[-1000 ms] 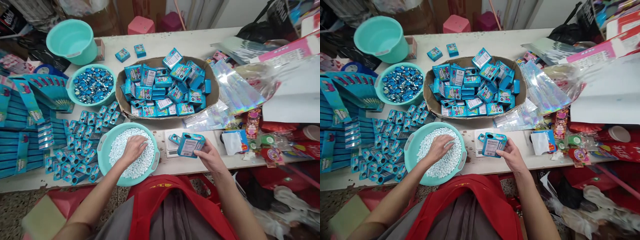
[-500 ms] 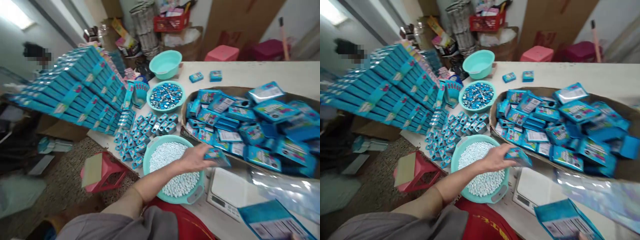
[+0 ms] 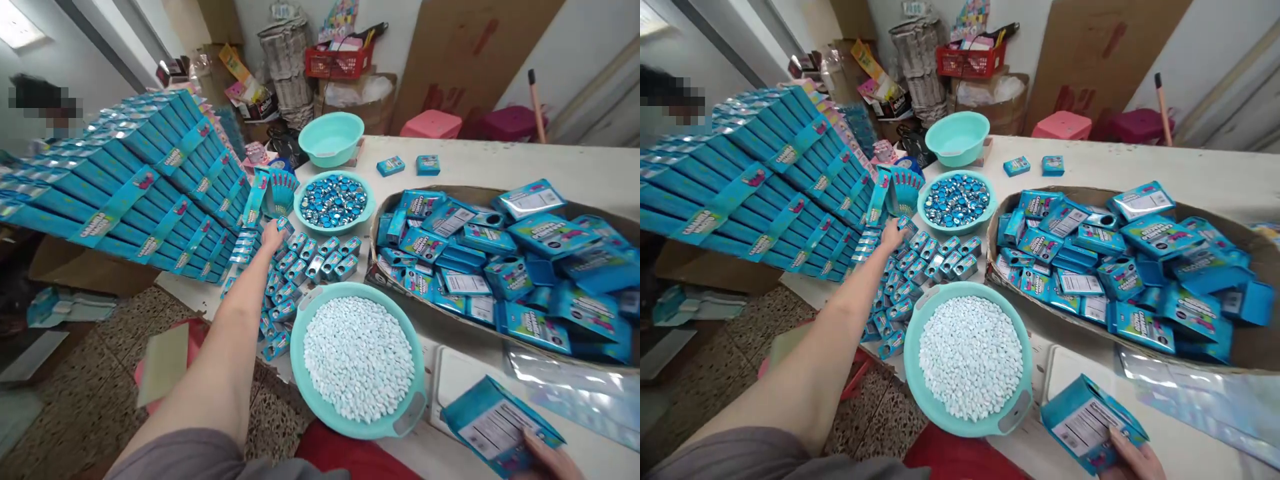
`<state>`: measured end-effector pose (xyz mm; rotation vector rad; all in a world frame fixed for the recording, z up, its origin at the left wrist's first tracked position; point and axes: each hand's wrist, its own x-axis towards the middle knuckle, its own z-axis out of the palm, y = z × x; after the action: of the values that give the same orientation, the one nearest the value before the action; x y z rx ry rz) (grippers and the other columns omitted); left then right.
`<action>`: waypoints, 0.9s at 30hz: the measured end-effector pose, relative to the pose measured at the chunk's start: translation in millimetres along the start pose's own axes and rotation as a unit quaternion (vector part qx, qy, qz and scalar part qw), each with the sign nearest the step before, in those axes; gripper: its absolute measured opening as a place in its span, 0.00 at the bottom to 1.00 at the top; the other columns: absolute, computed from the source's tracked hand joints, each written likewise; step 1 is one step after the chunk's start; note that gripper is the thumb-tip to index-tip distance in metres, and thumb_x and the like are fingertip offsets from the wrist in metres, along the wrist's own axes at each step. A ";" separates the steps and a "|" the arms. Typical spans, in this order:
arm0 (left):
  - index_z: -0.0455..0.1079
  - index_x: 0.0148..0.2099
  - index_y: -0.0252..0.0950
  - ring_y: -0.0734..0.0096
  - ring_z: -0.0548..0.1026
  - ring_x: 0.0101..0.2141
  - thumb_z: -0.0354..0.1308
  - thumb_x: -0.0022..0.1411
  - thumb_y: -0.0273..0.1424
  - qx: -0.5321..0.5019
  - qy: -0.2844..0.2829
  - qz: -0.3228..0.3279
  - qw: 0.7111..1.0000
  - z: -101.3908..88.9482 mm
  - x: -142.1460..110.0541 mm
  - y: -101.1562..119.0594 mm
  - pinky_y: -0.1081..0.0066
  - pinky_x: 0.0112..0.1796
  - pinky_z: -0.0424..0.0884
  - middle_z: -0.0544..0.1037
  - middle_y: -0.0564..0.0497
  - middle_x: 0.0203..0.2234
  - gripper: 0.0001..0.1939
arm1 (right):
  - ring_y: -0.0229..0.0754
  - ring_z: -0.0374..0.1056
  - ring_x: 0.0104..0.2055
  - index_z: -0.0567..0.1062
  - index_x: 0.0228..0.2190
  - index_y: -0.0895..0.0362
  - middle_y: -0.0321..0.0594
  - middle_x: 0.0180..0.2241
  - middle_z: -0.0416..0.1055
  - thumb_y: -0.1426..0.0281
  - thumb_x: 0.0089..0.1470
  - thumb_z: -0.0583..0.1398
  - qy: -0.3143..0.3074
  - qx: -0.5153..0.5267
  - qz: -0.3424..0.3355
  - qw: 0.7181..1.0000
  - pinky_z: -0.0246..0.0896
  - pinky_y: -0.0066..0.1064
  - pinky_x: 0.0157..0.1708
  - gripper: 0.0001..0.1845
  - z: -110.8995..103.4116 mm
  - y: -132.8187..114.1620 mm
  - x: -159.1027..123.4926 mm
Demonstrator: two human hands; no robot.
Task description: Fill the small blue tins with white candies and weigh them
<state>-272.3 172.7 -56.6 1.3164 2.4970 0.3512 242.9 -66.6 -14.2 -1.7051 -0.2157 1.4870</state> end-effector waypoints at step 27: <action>0.73 0.39 0.42 0.56 0.75 0.43 0.50 0.57 0.43 -0.319 -0.003 -0.094 0.943 144.2 -281.5 64.1 0.54 0.48 0.70 0.78 0.47 0.38 0.15 | 0.45 0.73 0.30 0.73 0.33 0.54 0.36 0.29 0.77 0.61 0.33 0.71 -0.137 0.055 -0.021 0.989 0.69 0.39 0.35 0.22 65.9 -3.7 -0.9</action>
<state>-19.3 -14.8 -127.0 0.8060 2.1838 1.0006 186.0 -33.7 -7.2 -1.3986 -0.3061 1.6676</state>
